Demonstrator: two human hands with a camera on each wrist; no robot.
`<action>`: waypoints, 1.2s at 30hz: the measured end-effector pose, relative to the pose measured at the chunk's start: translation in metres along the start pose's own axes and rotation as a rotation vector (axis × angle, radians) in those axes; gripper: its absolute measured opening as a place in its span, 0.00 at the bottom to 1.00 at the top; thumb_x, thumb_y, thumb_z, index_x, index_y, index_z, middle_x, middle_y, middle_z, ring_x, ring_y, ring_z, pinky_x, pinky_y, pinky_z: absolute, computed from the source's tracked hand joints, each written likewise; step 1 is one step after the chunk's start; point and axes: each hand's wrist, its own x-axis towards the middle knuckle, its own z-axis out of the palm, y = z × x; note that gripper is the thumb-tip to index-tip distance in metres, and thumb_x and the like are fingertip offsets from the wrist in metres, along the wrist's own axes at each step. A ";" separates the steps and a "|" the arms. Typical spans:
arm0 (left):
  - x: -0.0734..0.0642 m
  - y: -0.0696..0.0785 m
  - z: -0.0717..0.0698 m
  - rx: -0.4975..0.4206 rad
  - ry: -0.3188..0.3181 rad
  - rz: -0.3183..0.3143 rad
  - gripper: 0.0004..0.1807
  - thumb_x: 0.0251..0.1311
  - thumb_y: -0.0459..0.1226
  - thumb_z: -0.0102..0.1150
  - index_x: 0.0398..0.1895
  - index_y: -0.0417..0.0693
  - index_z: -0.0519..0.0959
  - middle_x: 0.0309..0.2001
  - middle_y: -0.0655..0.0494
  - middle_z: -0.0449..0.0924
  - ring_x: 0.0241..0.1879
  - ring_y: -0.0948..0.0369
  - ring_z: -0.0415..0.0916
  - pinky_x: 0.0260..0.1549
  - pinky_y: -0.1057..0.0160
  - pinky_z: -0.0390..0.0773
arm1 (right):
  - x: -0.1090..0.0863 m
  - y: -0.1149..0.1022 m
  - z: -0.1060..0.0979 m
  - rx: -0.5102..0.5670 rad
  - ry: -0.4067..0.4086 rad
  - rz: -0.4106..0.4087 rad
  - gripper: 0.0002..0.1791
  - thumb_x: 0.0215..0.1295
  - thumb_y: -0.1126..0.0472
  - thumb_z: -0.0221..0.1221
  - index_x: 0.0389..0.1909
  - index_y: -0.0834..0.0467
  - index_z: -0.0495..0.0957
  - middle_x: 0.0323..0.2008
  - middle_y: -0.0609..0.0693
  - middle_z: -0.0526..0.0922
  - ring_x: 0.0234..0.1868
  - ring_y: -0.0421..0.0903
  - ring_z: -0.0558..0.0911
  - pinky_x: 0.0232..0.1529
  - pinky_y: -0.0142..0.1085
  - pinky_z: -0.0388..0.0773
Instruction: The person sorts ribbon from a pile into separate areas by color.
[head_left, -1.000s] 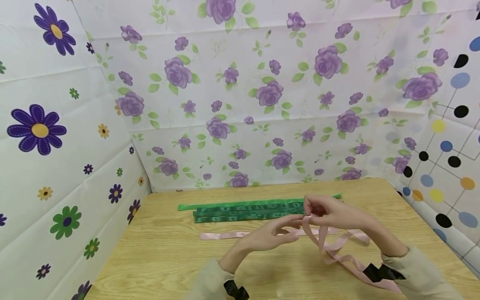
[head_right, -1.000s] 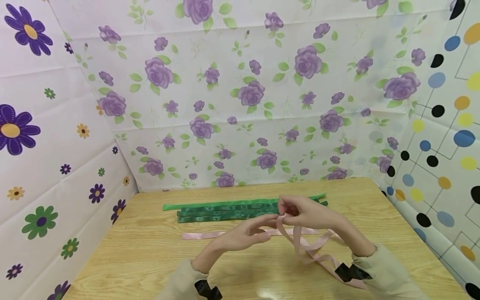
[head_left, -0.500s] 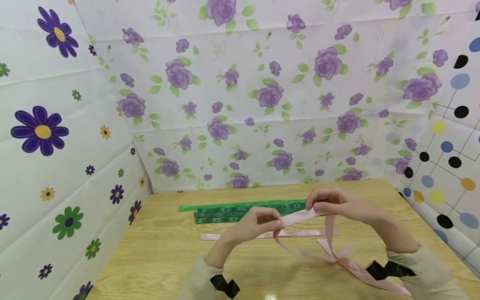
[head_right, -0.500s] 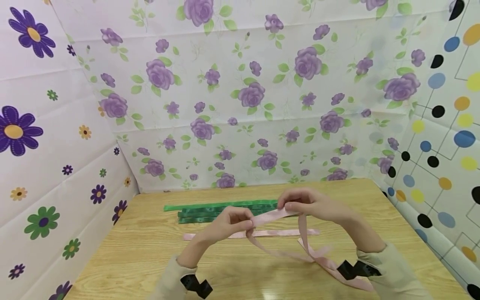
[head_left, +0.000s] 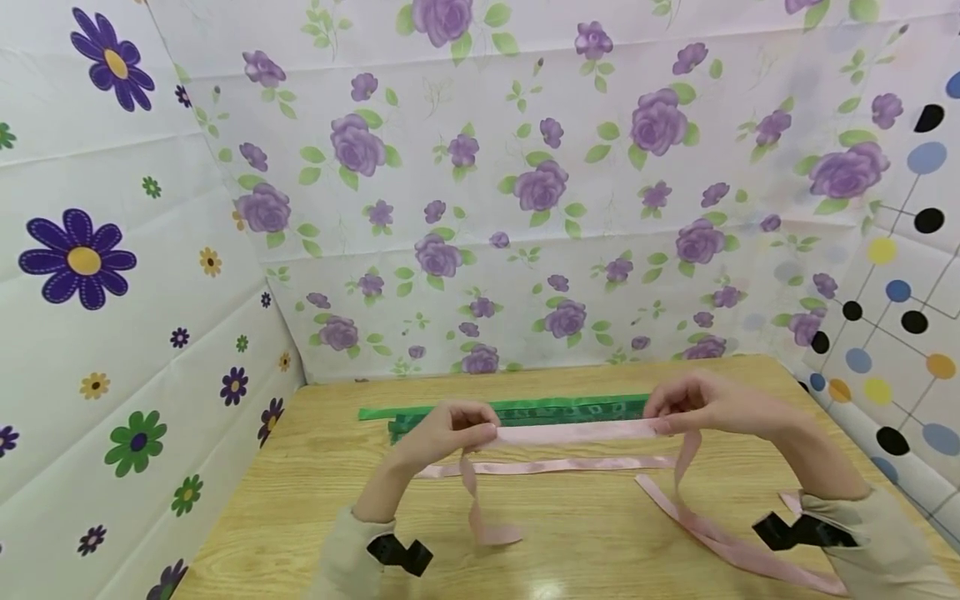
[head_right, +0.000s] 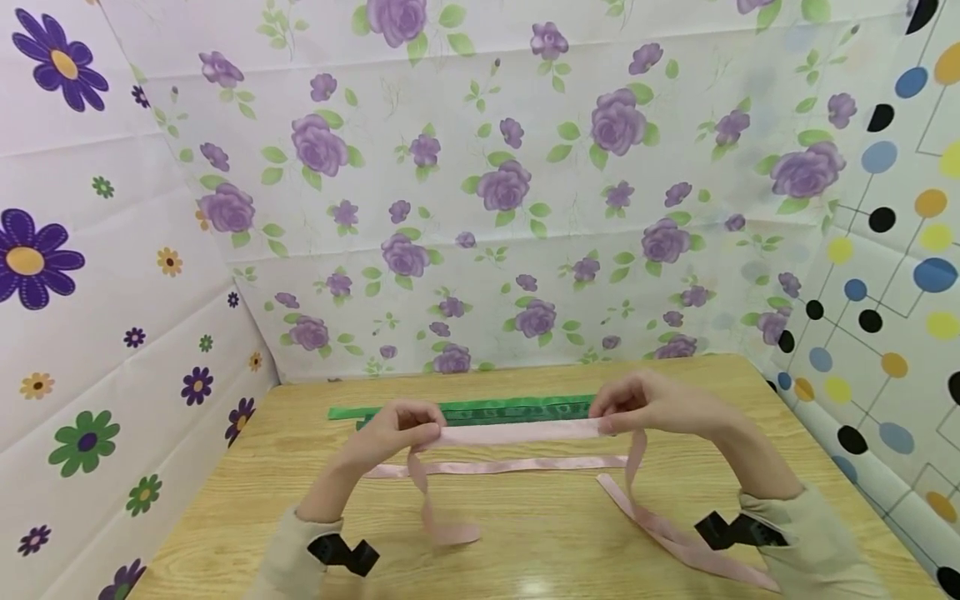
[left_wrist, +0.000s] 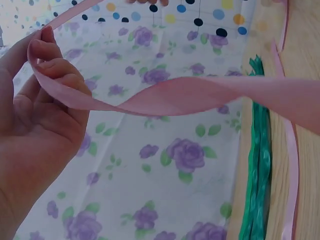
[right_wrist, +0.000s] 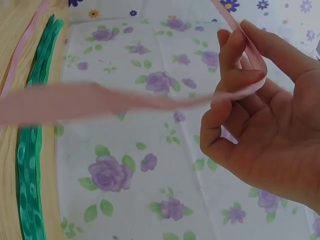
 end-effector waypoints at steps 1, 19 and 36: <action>-0.003 0.001 -0.004 0.006 0.005 0.002 0.12 0.67 0.36 0.46 0.35 0.33 0.74 0.18 0.52 0.65 0.15 0.63 0.58 0.15 0.59 0.62 | -0.001 0.001 -0.001 0.004 -0.008 0.022 0.10 0.65 0.73 0.48 0.42 0.66 0.76 0.27 0.52 0.77 0.23 0.51 0.75 0.26 0.39 0.76; -0.063 -0.014 -0.064 -0.034 0.021 -0.104 0.11 0.68 0.31 0.41 0.31 0.36 0.74 0.12 0.54 0.55 0.09 0.58 0.48 0.08 0.60 0.56 | -0.026 0.042 -0.026 0.106 -0.002 0.030 0.12 0.67 0.75 0.41 0.39 0.67 0.74 0.24 0.56 0.76 0.33 0.46 0.75 0.31 0.41 0.66; -0.110 -0.019 -0.103 0.050 -0.035 -0.326 0.10 0.66 0.31 0.44 0.29 0.39 0.75 0.15 0.49 0.59 0.14 0.62 0.56 0.13 0.59 0.64 | -0.055 0.085 -0.047 0.276 -0.027 0.054 0.10 0.68 0.75 0.37 0.35 0.69 0.68 0.20 0.65 0.61 0.16 0.62 0.69 0.31 0.45 0.73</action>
